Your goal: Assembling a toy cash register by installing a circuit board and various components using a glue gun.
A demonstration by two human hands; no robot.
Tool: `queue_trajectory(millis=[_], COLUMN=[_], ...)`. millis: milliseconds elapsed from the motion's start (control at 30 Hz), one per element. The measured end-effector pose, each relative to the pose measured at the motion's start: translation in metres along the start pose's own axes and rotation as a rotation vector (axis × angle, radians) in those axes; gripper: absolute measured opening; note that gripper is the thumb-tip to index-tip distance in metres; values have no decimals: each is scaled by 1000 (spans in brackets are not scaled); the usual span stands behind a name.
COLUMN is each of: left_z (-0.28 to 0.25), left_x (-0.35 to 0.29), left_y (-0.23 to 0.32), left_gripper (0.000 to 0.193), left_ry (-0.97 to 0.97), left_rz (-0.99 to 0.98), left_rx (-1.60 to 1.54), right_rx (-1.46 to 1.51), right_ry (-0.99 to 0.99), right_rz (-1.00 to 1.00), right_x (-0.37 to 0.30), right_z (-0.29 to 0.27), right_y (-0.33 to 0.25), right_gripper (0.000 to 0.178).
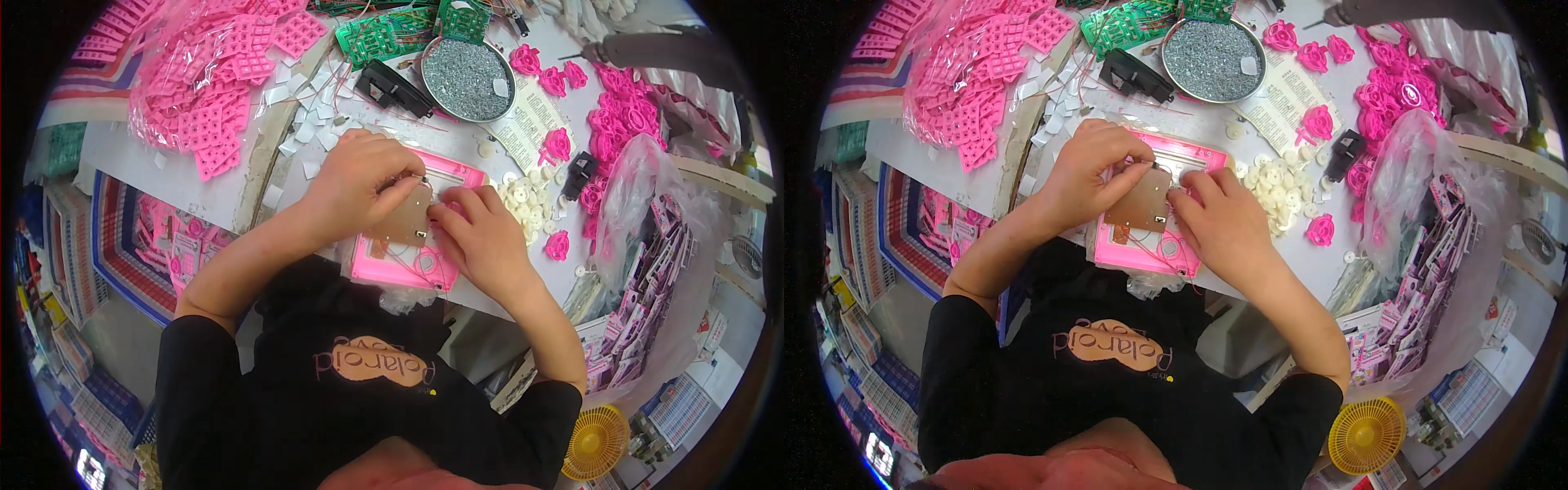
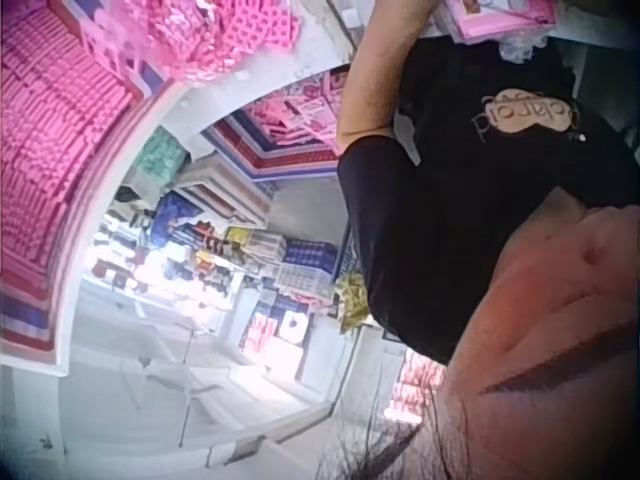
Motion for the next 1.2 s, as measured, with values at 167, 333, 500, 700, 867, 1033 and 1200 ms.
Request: queue_trajectory(millis=[167, 333, 500, 700, 867, 1033, 1200], left_z=[1, 1, -3, -5, 6, 5, 3], left_x=[-1, -2, -6, -5, -5, -4, -6], left_y=[3, 5, 5, 5, -3, -2, 2], left_gripper=[11, 12, 21, 35, 19, 10, 10], left_ry=[18, 23, -20, 110, -119, -44, 71], left_rz=[38, 71, 66, 19, -89, -81, 30], left_rx=[-9, -33, -10, 49, -38, -24, 48], right_rx=[-52, 503, 330, 369, 264, 369, 353], right_ry=[147, 202, 372, 476, 532, 522, 497], right_rz=[78, 395, 276, 227, 144, 250, 287], right_x=[11, 16, 28, 25, 25, 18, 10], right_z=[-25, 14, 4, 7, 4, 9, 8], right_y=[-7, -2, -12, -1, -5, -7, -8], right_gripper=[20, 16, 13, 20, 23, 23, 25])
Point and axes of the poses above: each hand's wrist, its own x-axis towards the middle knuckle, its own z-axis out of the palm, y = z × x, the point moved 3 cm from there along x, towards the middle knuckle, and after that the axes turned 8 degrees about -x, right-handed, at the moved point
